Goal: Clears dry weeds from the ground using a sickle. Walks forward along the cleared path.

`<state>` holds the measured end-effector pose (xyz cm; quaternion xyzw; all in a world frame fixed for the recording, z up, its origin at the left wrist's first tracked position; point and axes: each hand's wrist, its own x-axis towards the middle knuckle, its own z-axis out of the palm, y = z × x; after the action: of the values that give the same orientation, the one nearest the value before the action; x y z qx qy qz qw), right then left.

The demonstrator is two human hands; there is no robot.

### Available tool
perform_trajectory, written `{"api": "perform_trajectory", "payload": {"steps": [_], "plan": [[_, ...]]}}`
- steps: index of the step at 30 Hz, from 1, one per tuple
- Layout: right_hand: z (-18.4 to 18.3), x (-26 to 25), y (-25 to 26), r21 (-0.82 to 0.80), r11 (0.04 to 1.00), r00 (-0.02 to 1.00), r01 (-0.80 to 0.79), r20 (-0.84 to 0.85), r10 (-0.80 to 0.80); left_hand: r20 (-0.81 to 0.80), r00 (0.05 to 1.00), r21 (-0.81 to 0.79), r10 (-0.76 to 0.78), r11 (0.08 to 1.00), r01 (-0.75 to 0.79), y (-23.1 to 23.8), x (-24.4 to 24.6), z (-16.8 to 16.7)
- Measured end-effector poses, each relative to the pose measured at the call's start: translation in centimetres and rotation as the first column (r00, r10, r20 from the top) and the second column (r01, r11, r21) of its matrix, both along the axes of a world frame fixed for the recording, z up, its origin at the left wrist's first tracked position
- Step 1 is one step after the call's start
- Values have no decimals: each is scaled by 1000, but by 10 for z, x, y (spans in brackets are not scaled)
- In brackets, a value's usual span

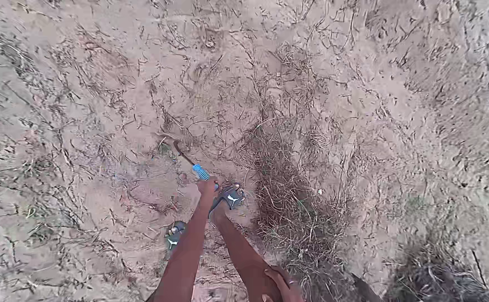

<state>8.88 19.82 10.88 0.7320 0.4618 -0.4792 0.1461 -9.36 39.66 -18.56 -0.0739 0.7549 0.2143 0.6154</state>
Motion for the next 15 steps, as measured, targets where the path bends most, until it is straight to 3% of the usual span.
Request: {"api": "perform_trajectory", "payload": {"steps": [3,5,7,8,11,13,15], "plan": [[-2,14,28,-14,999,997,51,-63,-52,275,956,-69,-105,989,129,-33,154,67],[0,13,38,-42,994,992,98,-72,-101,571,746,-35,-342,898,438,-58,197,122],[3,13,49,-91,983,983,158,-79,-165,661,547,65,-514,765,641,-65,224,150],[6,16,53,-144,972,975,186,-97,-201,632,544,76,-552,743,665,-58,227,160],[3,15,63,-262,944,968,199,-98,-231,344,785,39,-516,843,537,0,186,163],[2,11,71,-303,926,959,225,-99,-266,44,909,85,-414,908,410,55,139,142],[2,11,66,-254,905,924,340,-88,-372,-148,950,125,-276,947,295,106,111,109]]}}
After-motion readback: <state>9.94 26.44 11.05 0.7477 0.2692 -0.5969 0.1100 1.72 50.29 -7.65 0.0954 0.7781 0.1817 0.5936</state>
